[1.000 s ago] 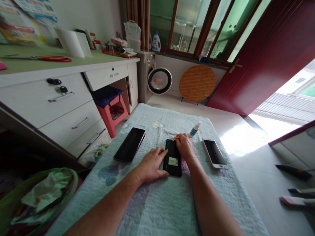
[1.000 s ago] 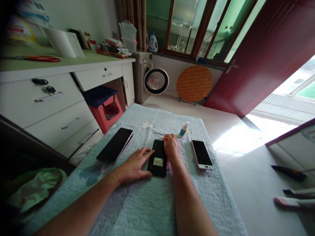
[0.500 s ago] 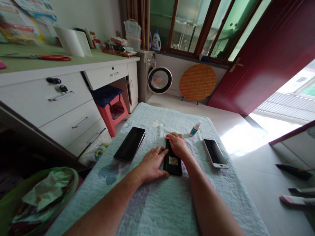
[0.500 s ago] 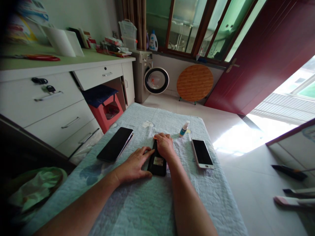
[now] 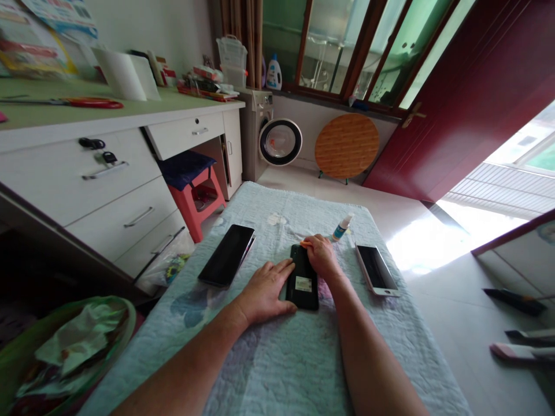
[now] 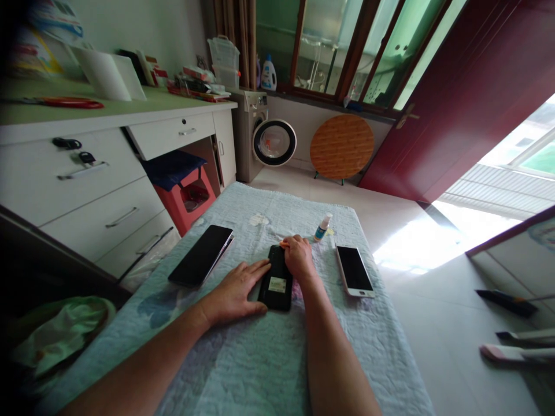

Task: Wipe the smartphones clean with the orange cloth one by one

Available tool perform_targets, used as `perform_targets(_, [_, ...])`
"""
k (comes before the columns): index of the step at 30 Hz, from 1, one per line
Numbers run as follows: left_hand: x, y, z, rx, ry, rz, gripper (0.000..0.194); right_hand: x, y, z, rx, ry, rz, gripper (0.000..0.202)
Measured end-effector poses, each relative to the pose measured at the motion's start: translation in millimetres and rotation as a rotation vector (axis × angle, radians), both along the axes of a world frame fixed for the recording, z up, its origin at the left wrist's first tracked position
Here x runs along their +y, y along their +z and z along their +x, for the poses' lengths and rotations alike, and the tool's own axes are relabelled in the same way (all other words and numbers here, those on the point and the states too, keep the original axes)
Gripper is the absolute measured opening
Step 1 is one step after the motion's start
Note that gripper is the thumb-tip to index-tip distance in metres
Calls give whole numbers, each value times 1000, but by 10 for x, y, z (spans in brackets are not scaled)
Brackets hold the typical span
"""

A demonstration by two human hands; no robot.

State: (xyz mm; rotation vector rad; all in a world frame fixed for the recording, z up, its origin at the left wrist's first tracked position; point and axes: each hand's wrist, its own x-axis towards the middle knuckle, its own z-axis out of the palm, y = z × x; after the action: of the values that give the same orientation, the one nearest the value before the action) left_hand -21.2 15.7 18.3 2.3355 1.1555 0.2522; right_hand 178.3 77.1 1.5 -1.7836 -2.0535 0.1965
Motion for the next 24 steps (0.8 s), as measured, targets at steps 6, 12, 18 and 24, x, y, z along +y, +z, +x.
perform_targets(6, [-6,0,-3,8,-2,3,90,-5,1,73,15,-93,-12,26])
perform_targets(12, [1,-2,-2,12,-2,4,90,-13,32,64,42,-68,-15,26])
perform_targets(18, [1,11,3,22,-5,-6,89,30,10,-25,110,8,-32,27])
perform_targets(24, [-6,34,20,23,-6,2,89,56,-30,-146,161,93,-48,33])
